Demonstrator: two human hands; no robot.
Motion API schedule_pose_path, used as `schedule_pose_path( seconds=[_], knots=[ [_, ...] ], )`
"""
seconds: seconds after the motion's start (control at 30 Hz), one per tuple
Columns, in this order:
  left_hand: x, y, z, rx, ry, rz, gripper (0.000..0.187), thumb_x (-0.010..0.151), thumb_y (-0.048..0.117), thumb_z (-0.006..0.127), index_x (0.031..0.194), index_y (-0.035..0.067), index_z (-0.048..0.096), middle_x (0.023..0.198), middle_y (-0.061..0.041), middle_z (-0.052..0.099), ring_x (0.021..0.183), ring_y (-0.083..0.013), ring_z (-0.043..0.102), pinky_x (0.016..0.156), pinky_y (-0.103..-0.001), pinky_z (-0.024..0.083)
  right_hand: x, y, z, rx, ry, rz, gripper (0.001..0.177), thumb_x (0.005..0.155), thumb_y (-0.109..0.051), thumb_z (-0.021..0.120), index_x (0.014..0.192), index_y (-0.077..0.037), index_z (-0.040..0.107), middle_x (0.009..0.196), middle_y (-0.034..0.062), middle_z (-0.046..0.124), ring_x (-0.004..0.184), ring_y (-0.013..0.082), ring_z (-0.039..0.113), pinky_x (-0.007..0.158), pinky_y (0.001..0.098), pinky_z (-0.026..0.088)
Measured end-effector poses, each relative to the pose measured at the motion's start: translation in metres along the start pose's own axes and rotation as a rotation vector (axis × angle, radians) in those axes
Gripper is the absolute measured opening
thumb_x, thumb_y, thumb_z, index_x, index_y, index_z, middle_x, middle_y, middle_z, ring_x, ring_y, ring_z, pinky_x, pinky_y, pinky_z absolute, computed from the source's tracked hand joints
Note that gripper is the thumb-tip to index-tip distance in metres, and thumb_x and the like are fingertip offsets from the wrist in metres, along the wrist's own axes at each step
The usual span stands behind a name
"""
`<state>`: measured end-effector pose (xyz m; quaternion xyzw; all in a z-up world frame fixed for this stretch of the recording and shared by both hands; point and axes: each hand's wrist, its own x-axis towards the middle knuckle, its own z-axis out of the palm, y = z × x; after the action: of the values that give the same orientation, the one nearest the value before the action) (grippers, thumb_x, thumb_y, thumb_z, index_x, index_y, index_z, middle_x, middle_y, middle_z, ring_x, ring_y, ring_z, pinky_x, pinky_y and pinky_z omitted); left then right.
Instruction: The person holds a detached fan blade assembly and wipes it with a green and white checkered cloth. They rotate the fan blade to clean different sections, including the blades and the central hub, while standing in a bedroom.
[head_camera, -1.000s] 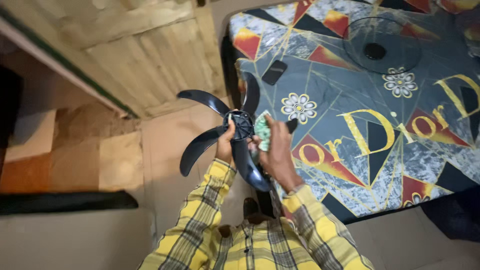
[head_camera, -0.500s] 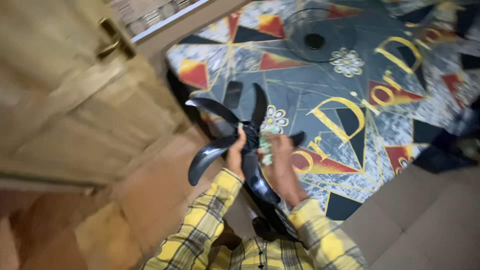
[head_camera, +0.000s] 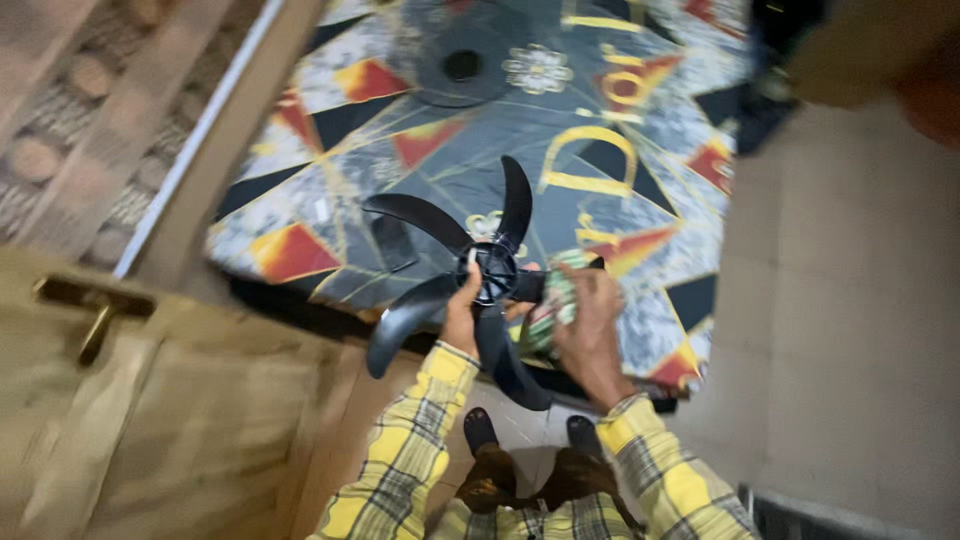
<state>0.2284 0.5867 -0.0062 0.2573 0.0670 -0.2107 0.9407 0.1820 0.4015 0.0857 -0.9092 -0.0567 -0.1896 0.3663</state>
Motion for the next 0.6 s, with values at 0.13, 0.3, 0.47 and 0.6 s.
schedule_pose_path(
  seconds=[0.13, 0.3, 0.47, 0.6],
  knots=[
    [0.000, -0.020, 0.041, 0.014, -0.019, -0.145, 0.063, 0.095, 0.052, 0.050, 0.132, 0.001, 0.054, 0.122, -0.017, 0.071, 0.111, -0.0295, 0.072, 0.093, -0.044, 0.062, -0.027, 0.002, -0.027, 0.040, 0.180, 0.154, 0.035, 0.095, -0.006, 0.065, 0.129, -0.001, 0.062, 0.115, 0.0175, 0.054, 0.113, 0.0357, 0.052, 0.102, 0.0451, 0.041],
    [0.005, -0.082, 0.065, 0.067, -0.234, -0.308, 0.062, 0.114, 0.052, 0.055, 0.146, 0.000, 0.054, 0.125, -0.018, 0.068, 0.106, -0.0278, 0.067, 0.086, -0.039, 0.057, -0.075, -0.012, -0.060, -0.092, 0.198, 0.181, 0.046, 0.085, -0.003, 0.064, 0.131, -0.002, 0.063, 0.110, 0.0173, 0.056, 0.108, 0.0371, 0.053, 0.096, 0.0471, 0.041],
    [-0.017, -0.123, 0.096, 0.165, -0.172, -0.540, 0.058, 0.094, 0.054, 0.050, 0.125, 0.006, 0.062, 0.111, -0.014, 0.074, 0.097, -0.0253, 0.075, 0.084, -0.041, 0.063, -0.137, 0.003, -0.109, -0.236, 0.473, 0.407, 0.040, 0.094, -0.007, 0.061, 0.134, -0.008, 0.062, 0.118, 0.0180, 0.054, 0.114, 0.0378, 0.049, 0.103, 0.0500, 0.037],
    [-0.042, -0.193, 0.084, -0.057, -0.489, -0.664, 0.056, 0.118, 0.045, 0.048, 0.136, -0.006, 0.060, 0.116, -0.021, 0.070, 0.097, -0.0338, 0.071, 0.083, -0.046, 0.060, -0.193, -0.021, -0.108, -0.288, 0.446, 0.365, 0.038, 0.095, -0.015, 0.062, 0.133, -0.010, 0.063, 0.117, 0.0165, 0.053, 0.114, 0.0356, 0.048, 0.099, 0.0485, 0.036]
  ],
)
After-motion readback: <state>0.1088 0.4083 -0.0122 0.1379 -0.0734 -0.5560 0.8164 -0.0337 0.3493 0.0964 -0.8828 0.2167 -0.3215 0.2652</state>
